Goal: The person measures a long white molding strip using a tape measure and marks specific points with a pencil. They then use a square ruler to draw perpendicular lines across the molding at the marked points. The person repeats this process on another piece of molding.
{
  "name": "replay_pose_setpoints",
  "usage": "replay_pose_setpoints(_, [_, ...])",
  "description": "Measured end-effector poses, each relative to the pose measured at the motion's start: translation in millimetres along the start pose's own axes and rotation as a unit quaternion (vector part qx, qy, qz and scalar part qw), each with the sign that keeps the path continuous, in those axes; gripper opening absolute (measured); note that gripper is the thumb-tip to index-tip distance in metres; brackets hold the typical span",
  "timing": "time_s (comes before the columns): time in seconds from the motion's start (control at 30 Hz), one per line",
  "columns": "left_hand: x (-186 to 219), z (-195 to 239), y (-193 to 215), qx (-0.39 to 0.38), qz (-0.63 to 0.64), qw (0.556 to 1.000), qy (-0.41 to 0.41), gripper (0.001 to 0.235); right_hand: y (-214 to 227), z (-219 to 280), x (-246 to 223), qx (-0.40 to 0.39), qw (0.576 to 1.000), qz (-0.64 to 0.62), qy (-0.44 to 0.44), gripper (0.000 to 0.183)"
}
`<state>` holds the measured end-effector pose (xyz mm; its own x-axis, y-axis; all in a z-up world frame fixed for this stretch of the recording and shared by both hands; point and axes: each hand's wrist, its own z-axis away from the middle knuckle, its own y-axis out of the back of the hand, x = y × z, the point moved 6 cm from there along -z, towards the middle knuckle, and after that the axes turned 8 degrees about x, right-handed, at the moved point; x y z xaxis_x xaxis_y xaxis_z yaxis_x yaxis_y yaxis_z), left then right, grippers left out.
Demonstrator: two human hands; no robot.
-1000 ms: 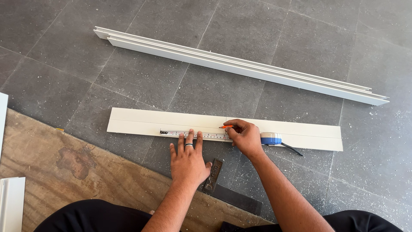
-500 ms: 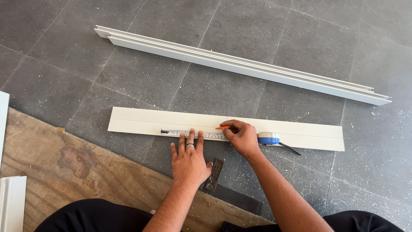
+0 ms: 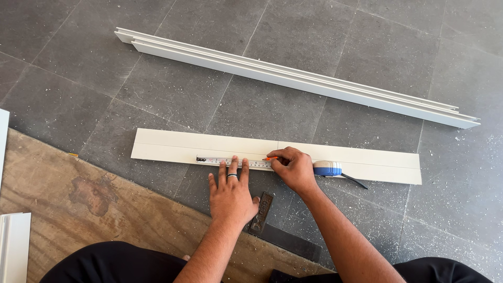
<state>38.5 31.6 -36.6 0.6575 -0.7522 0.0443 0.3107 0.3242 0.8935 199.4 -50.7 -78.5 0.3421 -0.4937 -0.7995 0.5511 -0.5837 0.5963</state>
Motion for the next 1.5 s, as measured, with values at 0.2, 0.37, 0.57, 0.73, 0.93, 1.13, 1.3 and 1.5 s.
replay_pose_setpoints(0.2, [0.0, 0.0, 0.7, 0.004, 0.002, 1.000, 0.001, 0.104, -0.7, -0.3, 0.6, -0.001, 1.000, 0.005, 0.014, 0.021])
replay_pose_setpoints(0.37, [0.3, 0.2, 1.0, 0.004, 0.005, 1.000, 0.000, 0.104, -1.7, 0.4, 1.0, -0.006, 1.000, 0.008, 0.008, 0.021])
replay_pose_setpoints(0.57, [0.6, -0.2, -0.2, 0.003, 0.004, 1.000, 0.001, 0.104, -0.9, 1.0, -0.4, -0.003, 1.000, 0.003, 0.009, 0.022])
replay_pose_setpoints(0.73, [-0.3, -0.3, -1.4, 0.001, 0.004, 1.000, -0.002, 0.104, -1.5, 0.8, -0.1, -0.010, 1.000, 0.008, -0.003, 0.021])
replay_pose_setpoints(0.93, [0.0, 0.0, -0.4, -0.003, 0.002, 1.000, -0.001, 0.105, -0.3, 0.9, -2.0, 0.007, 1.000, -0.004, 0.012, 0.022])
replay_pose_setpoints(1.13, [0.5, -0.1, 0.0, -0.007, 0.004, 1.000, 0.001, 0.105, -0.2, 0.7, -0.2, 0.008, 1.000, -0.003, 0.014, 0.022])
replay_pose_setpoints(1.3, [0.9, 0.5, 1.5, -0.011, 0.004, 1.000, 0.004, 0.105, -0.8, 0.6, 0.6, 0.010, 1.000, -0.006, 0.011, 0.022])
replay_pose_setpoints(1.5, [1.2, 1.8, 4.0, -0.006, 0.006, 1.000, 0.009, 0.105, 0.1, -0.5, -2.4, 0.017, 0.999, -0.012, 0.039, 0.022])
